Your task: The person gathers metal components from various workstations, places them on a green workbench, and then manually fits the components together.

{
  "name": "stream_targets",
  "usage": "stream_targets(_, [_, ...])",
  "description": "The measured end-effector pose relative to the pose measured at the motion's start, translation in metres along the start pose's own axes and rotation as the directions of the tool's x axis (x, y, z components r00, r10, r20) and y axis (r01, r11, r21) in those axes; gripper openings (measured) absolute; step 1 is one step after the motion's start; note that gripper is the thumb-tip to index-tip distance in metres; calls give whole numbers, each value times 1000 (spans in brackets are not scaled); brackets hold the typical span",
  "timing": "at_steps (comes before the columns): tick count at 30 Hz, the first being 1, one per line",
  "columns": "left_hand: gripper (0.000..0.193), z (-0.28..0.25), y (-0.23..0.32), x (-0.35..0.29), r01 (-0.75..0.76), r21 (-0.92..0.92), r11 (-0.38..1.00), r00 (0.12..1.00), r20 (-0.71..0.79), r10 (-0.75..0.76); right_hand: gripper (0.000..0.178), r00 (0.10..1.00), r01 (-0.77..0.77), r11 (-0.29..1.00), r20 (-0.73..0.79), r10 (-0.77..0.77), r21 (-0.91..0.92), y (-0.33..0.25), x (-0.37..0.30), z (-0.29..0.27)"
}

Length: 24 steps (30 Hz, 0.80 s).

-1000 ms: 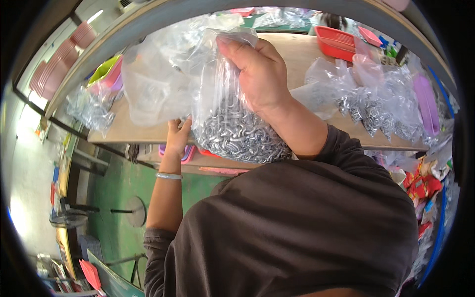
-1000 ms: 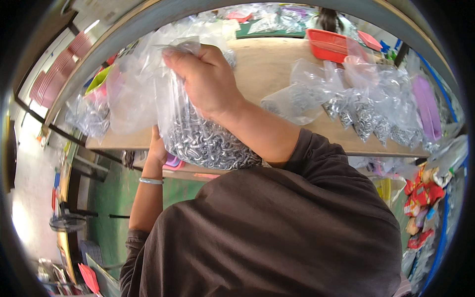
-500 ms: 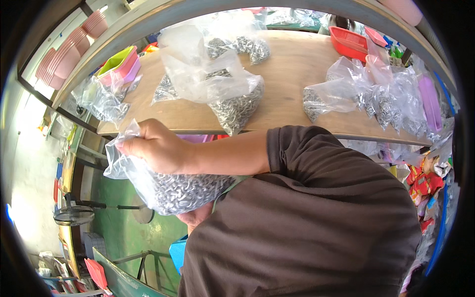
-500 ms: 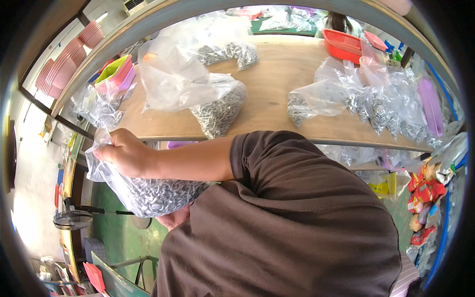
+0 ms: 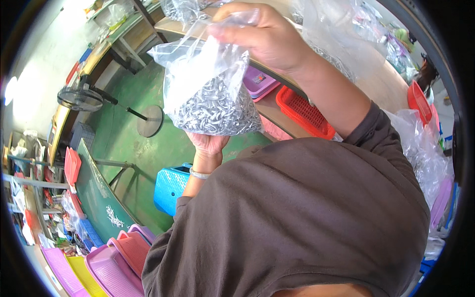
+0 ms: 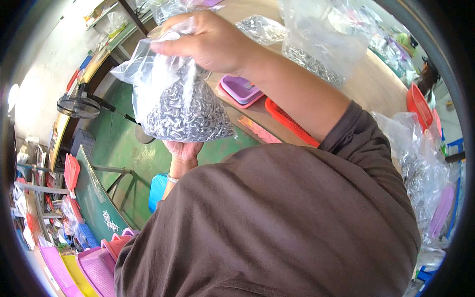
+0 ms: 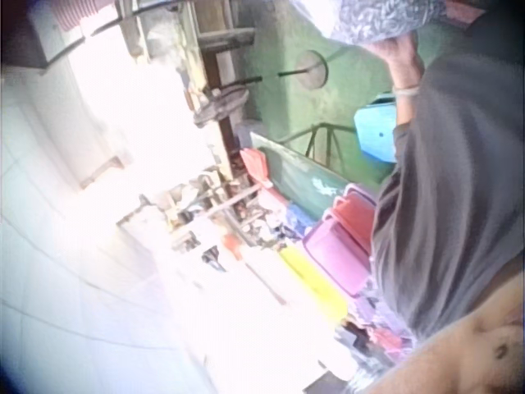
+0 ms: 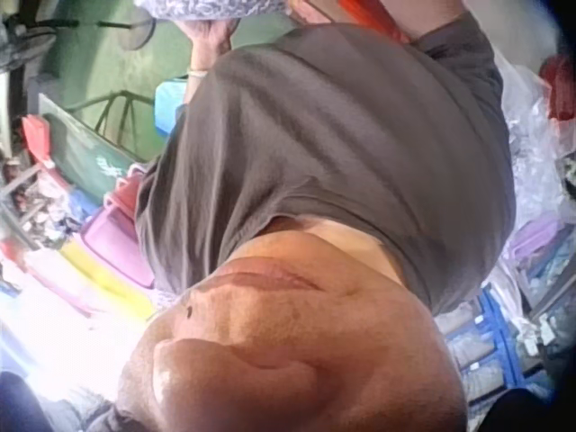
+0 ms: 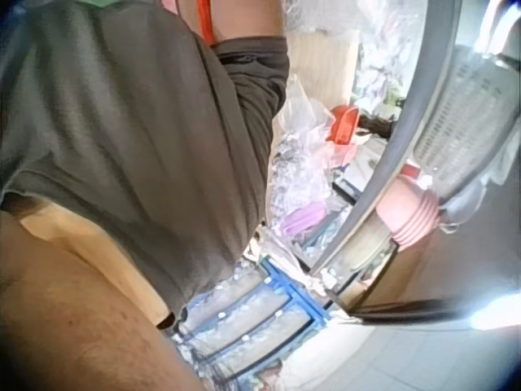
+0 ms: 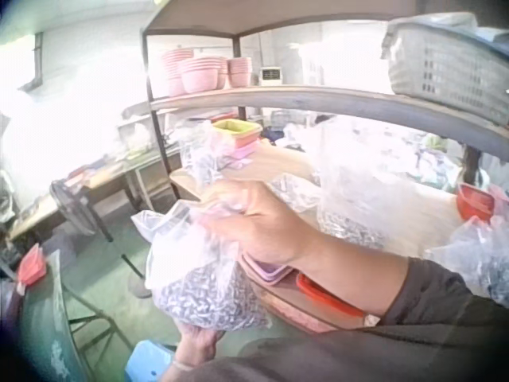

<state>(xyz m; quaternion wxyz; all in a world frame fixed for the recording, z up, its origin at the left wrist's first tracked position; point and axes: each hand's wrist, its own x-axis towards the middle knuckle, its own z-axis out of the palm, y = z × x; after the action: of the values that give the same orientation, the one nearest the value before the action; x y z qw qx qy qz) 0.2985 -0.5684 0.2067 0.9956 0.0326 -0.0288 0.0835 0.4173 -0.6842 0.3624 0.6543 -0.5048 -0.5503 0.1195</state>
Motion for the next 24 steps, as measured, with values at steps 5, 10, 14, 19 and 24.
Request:
stream_targets(5, [53, -6, 9, 6, 32, -85, 996, 995, 96, -24, 36, 991, 115, 991, 84, -109, -71, 14, -1, -24])
stream_targets(10, [59, -9, 14, 8, 29, -116, 993, 992, 122, -15, 57, 993, -109, 651, -46, 113, -751, 47, -41, -88])
stream_targets(14, [62, -7, 20, 4, -45, -69, 997, 997, 60, 49, 57, 794, 56, -46, 17, 608, -997, 75, -94, -104])
stream_targets(19, [60, -4, 31, -1, -78, -51, 996, 993, 89, 83, 54, 703, 89, -233, -105, 703, -968, 84, -130, -116])
stream_targets(24, [56, -2, 34, -2, -180, -22, 983, 983, 39, 181, 43, 642, 137, -315, -158, 751, -939, 80, -133, -119])
